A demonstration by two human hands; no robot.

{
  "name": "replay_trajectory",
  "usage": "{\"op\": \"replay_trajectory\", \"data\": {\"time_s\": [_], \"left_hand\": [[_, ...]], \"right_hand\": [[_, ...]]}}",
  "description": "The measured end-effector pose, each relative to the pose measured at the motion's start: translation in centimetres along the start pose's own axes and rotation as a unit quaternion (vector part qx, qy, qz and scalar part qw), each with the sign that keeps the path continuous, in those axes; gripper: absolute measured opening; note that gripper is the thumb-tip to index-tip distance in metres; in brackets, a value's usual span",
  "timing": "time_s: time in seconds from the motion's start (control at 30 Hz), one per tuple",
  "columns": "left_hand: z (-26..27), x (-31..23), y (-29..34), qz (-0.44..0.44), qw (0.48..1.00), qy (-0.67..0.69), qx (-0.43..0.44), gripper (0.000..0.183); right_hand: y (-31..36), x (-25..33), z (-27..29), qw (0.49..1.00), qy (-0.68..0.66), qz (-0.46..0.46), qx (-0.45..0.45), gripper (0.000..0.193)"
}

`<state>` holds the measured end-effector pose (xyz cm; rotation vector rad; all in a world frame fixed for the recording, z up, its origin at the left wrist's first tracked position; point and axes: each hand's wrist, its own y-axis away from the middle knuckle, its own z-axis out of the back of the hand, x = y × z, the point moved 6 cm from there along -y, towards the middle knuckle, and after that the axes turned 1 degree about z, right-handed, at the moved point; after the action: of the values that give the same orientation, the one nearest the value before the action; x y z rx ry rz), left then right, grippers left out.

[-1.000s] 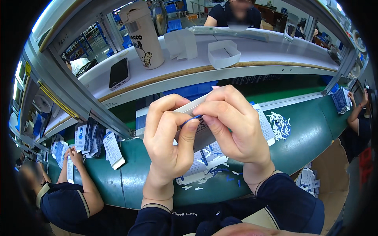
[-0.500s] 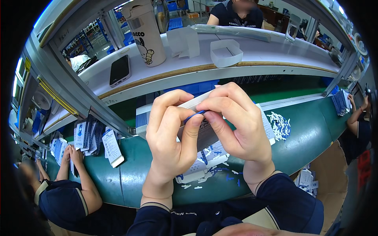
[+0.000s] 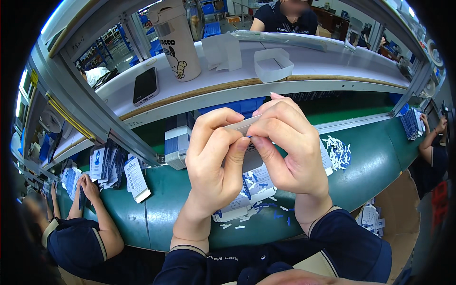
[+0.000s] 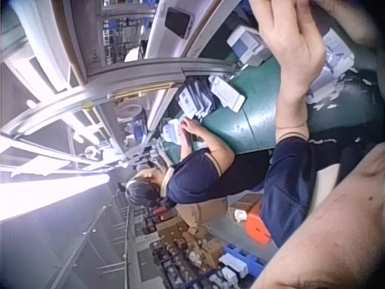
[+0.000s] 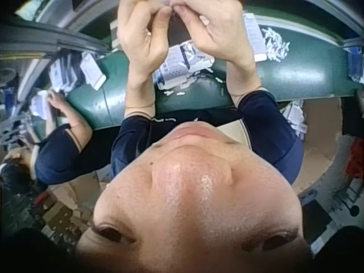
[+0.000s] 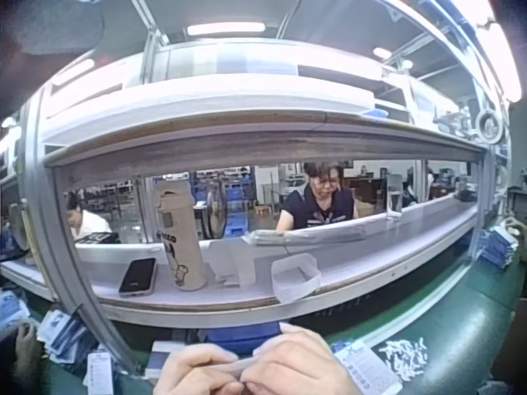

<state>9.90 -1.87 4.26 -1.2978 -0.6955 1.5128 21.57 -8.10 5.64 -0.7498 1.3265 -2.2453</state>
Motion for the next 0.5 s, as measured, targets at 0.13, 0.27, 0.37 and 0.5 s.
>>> {"op": "replay_trajectory", "data": {"time_s": [0.13, 0.27, 0.37, 0.5], "left_hand": [[-0.08, 0.12, 0.12, 0.028, 1.0, 0.014, 0.001, 0.016], [-0.06, 0.4, 0.25, 0.032, 0.999, 0.029, -0.006, 0.017], [0.1, 0.08, 0.09, 0.021, 0.999, 0.028, 0.006, 0.013], [0.48, -0.05, -0.08, 0.015, 0.999, 0.046, -0.008, 0.011]], "right_hand": [[-0.12, -0.19, -0.02, 1.0, -0.01, 0.015, 0.003, 0.014], [-0.19, -0.14, -0.09, 0.999, -0.021, 0.024, -0.008, 0.015], [-0.21, -0.07, 0.04, 0.999, -0.032, 0.02, -0.02, 0.014], [-0.08, 0.24, 0.6, 0.999, -0.013, 0.012, -0.039, 0.014]]}}
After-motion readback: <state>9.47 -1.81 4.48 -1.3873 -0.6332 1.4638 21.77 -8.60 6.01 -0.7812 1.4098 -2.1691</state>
